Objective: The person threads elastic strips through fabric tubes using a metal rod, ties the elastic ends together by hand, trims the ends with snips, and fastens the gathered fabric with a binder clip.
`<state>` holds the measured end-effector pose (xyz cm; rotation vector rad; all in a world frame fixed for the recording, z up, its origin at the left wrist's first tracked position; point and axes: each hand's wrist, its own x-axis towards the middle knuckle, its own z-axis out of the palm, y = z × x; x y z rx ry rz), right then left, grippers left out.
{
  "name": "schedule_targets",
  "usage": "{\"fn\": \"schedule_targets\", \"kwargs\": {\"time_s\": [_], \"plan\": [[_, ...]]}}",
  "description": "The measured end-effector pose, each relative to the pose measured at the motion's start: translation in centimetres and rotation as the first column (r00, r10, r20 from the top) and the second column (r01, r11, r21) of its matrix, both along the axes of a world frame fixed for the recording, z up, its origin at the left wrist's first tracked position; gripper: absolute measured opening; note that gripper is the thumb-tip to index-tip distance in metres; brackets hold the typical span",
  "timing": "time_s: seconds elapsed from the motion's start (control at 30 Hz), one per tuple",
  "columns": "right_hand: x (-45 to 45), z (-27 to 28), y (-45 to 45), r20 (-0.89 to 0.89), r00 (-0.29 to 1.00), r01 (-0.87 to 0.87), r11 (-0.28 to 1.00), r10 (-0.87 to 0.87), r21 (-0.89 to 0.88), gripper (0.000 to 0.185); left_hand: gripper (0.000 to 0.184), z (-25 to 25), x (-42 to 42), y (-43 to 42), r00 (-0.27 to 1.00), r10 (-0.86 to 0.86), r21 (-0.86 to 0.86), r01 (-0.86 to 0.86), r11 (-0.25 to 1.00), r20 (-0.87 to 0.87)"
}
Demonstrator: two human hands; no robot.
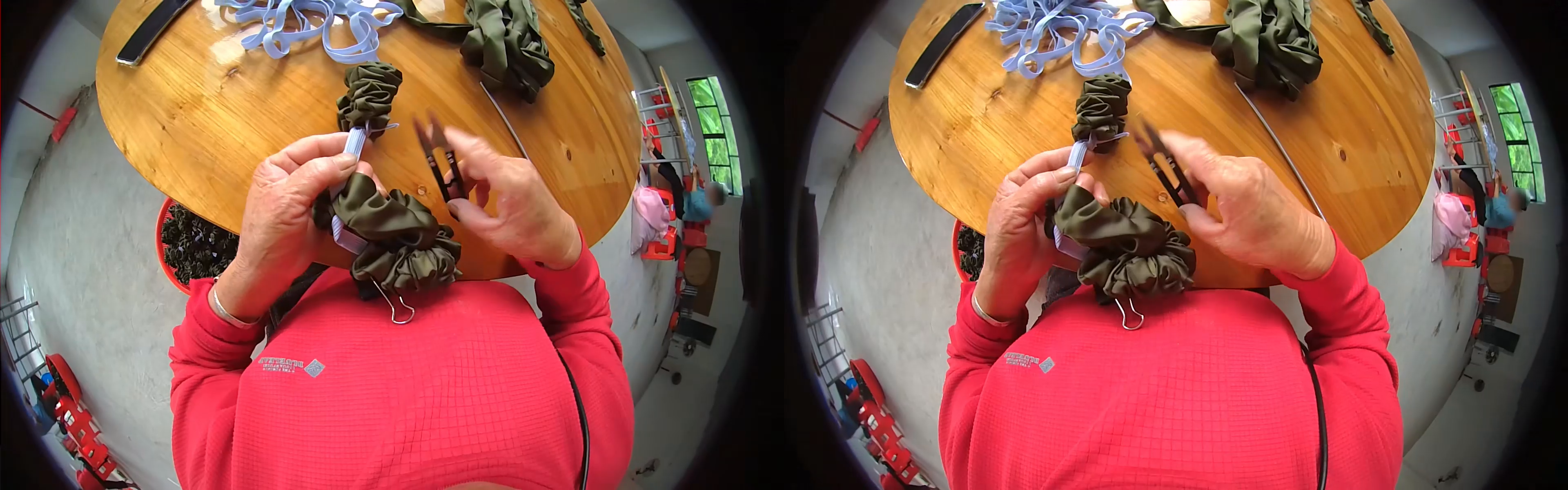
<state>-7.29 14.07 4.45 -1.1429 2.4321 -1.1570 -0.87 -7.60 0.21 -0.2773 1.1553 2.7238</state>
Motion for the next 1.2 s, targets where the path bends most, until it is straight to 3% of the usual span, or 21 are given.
{"fn": "schedule_targets", "kwargs": {"time_s": [0.07, 0.1, 0.3, 0.5, 0.6, 0.73, 0.87, 1.0, 1.1, 1.2], "plan": [[-0.5, -1.1, 0.1, -0.14, 0.987, -0.079, 0.996, 0.084, 0.042, 0.046, 0.03, 0.1, 0.1, 0.1, 1.0, -0.016, 0.01, 0.016, 1.0, -0.006], [-0.3, -0.3, -0.2, 0.023, 1.0, -0.009, 0.996, 0.007, 0.092, 0.026, 0.032, 0.2, 0.2, 0.3, 0.999, -0.017, -0.02, 0.018, 1.0, 0.029], [-0.7, -1.1, 0.0, 0.059, 0.998, 0.018, 0.997, -0.023, 0.079, 0.016, 0.036, -0.3, 0.5, 0.5, 1.0, -0.017, -0.013, 0.017, 1.0, -0.016], [-0.5, -0.9, 0.8, 0.05, 0.998, -0.033, 0.997, 0.029, 0.072, 0.015, 0.04, -0.1, 0.5, 0.3, 1.0, -0.025, -0.143, 0.027, 0.989, 0.013], [0.1, 0.1, 0.9, 0.475, 0.875, 0.087, 0.996, -0.089, 0.025, 0.018, 0.042, -0.2, 0.5, 0.3, 0.998, -0.059, -0.168, 0.059, 0.984, 0.01], [-0.5, 0.5, 0.1, 0.519, 0.851, 0.125, 0.99, -0.076, -0.061, 0.02, 0.044, 0.0, -0.1, 0.0, 0.993, -0.117, -0.229, 0.108, 0.968, -0.028], [-1.2, 1.7, -0.6, 0.57, 0.821, 0.022, 0.998, -0.048, 0.053, 0.025, 0.044, 0.7, -0.5, 0.2, 0.991, -0.118, -0.186, 0.104, 0.977, -0.065], [-1.4, 0.3, 0.1, 0.38, 0.924, -0.037, 0.999, 0.045, -0.028, 0.025, 0.04, 0.6, -0.1, 0.6, 0.993, -0.108, -0.127, 0.102, 0.987, -0.047], [-1.7, 0.7, 0.7, 0.478, 0.876, 0.03, 0.996, -0.067, 0.085, 0.023, 0.03, 0.2, -0.1, 0.5, 0.993, -0.107, -0.075, 0.11, 0.991, 0.046], [-1.9, -0.1, -0.2, 0.22, 0.975, 0.065, 0.992, -0.04, -0.108, 0.025, 0.021, -0.1, -0.2, 0.9, 0.998, -0.051, -0.094, 0.054, 0.994, 0.033]]}}
